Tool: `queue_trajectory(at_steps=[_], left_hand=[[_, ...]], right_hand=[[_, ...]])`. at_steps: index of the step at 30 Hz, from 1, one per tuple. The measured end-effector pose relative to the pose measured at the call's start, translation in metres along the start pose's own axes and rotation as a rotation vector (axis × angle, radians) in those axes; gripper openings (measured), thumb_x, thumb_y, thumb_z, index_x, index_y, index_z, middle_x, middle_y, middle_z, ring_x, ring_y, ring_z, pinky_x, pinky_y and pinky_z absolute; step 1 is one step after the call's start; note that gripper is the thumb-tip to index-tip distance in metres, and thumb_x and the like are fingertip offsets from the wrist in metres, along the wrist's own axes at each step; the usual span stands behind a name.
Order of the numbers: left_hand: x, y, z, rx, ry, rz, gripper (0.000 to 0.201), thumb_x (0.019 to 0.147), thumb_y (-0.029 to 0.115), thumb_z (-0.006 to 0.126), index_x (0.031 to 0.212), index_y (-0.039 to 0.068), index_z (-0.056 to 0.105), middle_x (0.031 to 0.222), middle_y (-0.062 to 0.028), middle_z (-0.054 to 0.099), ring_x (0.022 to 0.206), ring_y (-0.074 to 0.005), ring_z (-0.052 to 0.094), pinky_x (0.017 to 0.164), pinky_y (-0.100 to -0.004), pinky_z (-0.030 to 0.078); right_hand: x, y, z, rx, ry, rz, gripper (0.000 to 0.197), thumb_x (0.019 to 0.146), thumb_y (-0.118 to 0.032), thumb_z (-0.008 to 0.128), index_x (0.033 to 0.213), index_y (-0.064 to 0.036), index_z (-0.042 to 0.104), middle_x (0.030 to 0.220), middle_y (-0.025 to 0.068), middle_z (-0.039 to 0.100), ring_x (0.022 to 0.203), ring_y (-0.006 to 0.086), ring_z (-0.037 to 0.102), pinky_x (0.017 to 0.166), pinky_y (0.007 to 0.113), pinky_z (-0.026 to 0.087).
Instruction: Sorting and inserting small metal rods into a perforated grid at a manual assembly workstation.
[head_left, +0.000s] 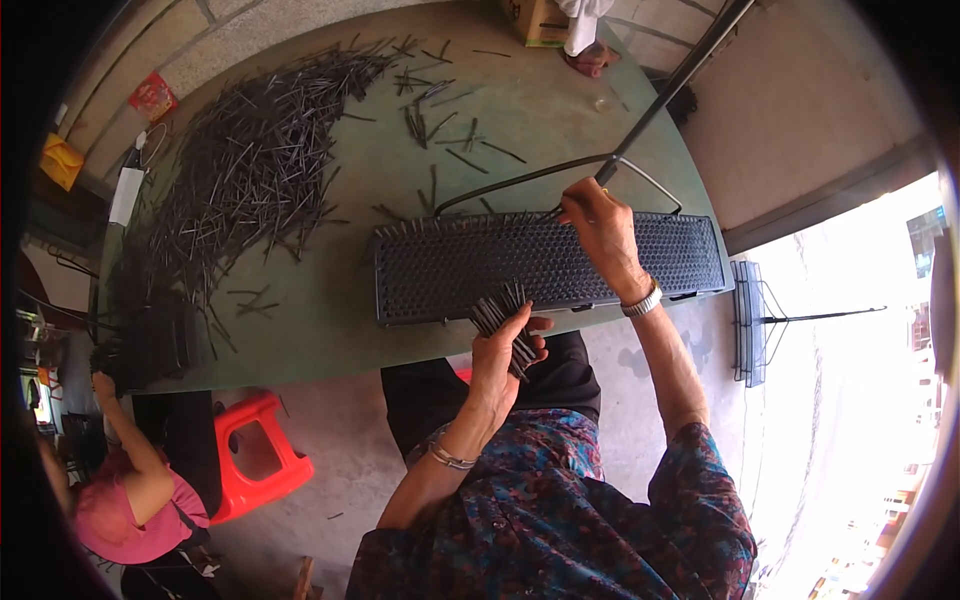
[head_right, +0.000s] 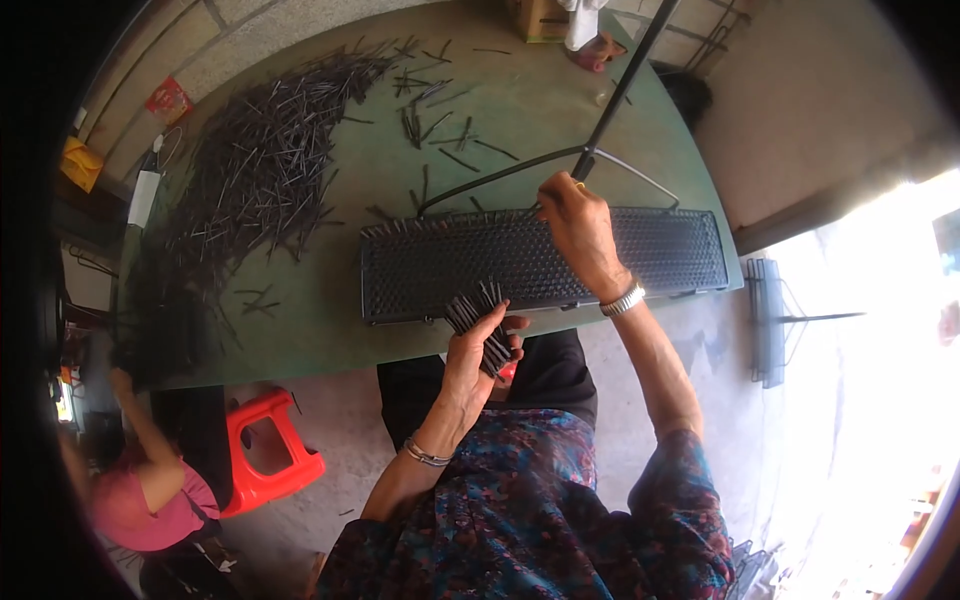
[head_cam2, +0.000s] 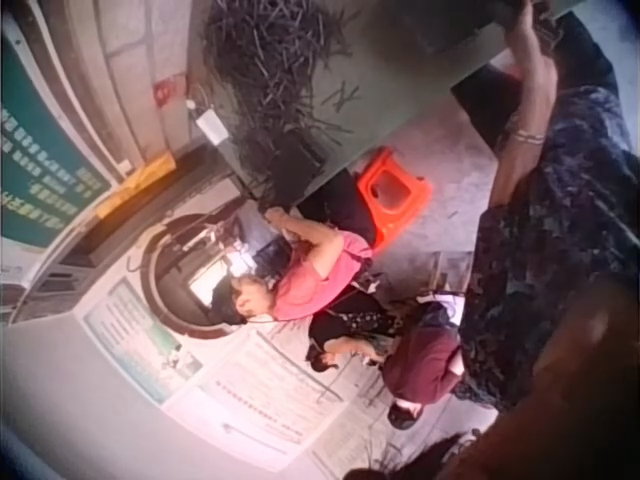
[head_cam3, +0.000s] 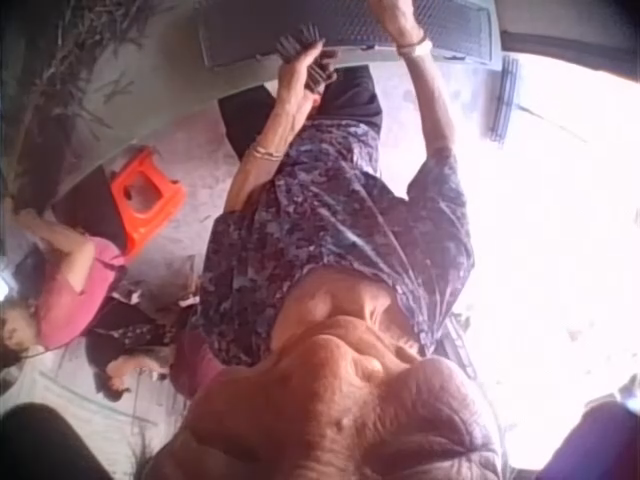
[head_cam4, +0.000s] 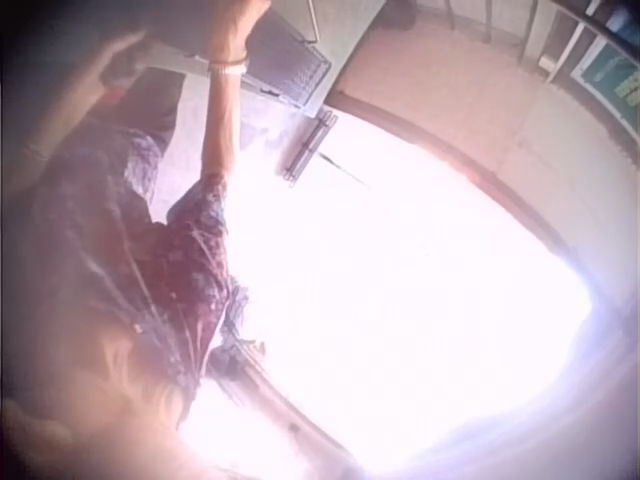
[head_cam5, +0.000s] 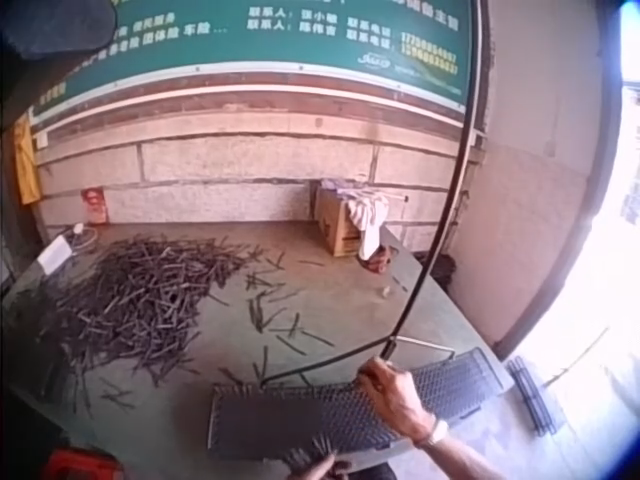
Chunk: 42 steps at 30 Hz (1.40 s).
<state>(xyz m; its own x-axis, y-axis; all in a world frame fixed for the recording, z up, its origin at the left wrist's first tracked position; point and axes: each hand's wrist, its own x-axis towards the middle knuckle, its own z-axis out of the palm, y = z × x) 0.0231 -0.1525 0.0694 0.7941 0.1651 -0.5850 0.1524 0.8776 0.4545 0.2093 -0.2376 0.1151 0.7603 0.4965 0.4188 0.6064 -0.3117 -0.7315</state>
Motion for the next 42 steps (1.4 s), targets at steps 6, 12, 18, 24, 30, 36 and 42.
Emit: queue_trajectory(at_steps=[6, 12, 18, 24, 30, 36, 42], left_hand=[[-0.002, 0.002, 0.004, 0.023, -0.024, 0.067, 0.015, 0.093, 0.019, 0.062, 0.099, 0.006, 0.061, 0.083, -0.0142, 0.067, 0.058, -0.0119, 0.057, 0.05, -0.0259, 0.047], [-0.001, 0.002, 0.01, 0.005, 0.012, 0.095, 0.016, 0.09, 0.021, 0.066, 0.091, 0.006, 0.061, 0.078, -0.0138, 0.068, 0.051, -0.0105, 0.055, 0.045, -0.0233, 0.046], [0.0, 0.001, 0.01, -0.02, 0.015, 0.103, 0.019, 0.09, 0.022, 0.067, 0.093, 0.003, 0.062, 0.076, -0.0134, 0.067, 0.051, -0.0122, 0.056, 0.044, -0.0243, 0.045], [0.002, 0.002, 0.014, -0.006, 0.02, 0.113, 0.023, 0.089, 0.022, 0.067, 0.095, 0.0, 0.063, 0.074, -0.0114, 0.066, 0.052, -0.0137, 0.058, 0.046, -0.0255, 0.046], [0.002, 0.004, 0.009, 0.005, 0.021, 0.112, 0.021, 0.09, 0.021, 0.067, 0.095, 0.001, 0.064, 0.075, -0.0101, 0.066, 0.057, -0.0144, 0.061, 0.048, -0.0263, 0.048], [0.0, 0.002, 0.015, 0.072, -0.014, 0.108, 0.023, 0.088, 0.022, 0.068, 0.1, 0.003, 0.065, 0.081, -0.0091, 0.068, 0.064, -0.0164, 0.065, 0.052, -0.0263, 0.051], [-0.002, 0.004, 0.017, 0.162, -0.005, 0.068, 0.024, 0.088, 0.022, 0.068, 0.103, 0.003, 0.065, 0.086, -0.0095, 0.069, 0.07, -0.0178, 0.068, 0.054, -0.0273, 0.053]], right_hand=[[0.008, 0.007, 0.002, 0.032, -0.079, -0.025, 0.005, 0.088, -0.002, 0.059, 0.091, 0.0012, 0.057, 0.073, 0.0144, 0.061, 0.067, 0.023, 0.067, 0.058, 0.033, 0.05], [0.01, 0.016, 0.007, -0.023, -0.215, 0.004, 0.008, 0.089, -0.005, 0.06, 0.094, 0.0011, 0.059, 0.074, 0.0107, 0.064, 0.075, 0.0162, 0.069, 0.065, 0.028, 0.052], [0.012, 0.017, 0.012, -0.17, -0.289, -0.193, 0.009, 0.088, -0.009, 0.062, 0.094, -0.0021, 0.061, 0.075, 0.0125, 0.064, 0.071, 0.0269, 0.067, 0.063, 0.034, 0.052], [0.001, 0.021, 0.008, -0.349, -0.082, -0.131, 0.019, 0.09, -0.019, 0.06, 0.098, -0.0049, 0.068, 0.079, 0.0147, 0.065, 0.072, 0.0333, 0.064, 0.064, 0.039, 0.05], [-0.022, -0.017, -0.006, -0.039, -0.37, 0.137, 0.024, 0.09, -0.021, 0.063, 0.101, -0.0001, 0.068, 0.083, 0.0107, 0.065, 0.069, 0.0205, 0.063, 0.062, 0.03, 0.049], [-0.042, -0.024, -0.005, 0.451, -0.58, 0.461, 0.018, 0.091, -0.013, 0.062, 0.099, 0.0021, 0.064, 0.075, 0.0011, 0.062, 0.066, 0.0074, 0.057, 0.058, 0.022, 0.045], [-0.042, -0.018, -0.01, 0.468, -0.584, 0.46, 0.014, 0.091, -0.01, 0.061, 0.098, 0.0024, 0.062, 0.076, 0.0022, 0.062, 0.066, 0.0073, 0.058, 0.059, 0.023, 0.046]])
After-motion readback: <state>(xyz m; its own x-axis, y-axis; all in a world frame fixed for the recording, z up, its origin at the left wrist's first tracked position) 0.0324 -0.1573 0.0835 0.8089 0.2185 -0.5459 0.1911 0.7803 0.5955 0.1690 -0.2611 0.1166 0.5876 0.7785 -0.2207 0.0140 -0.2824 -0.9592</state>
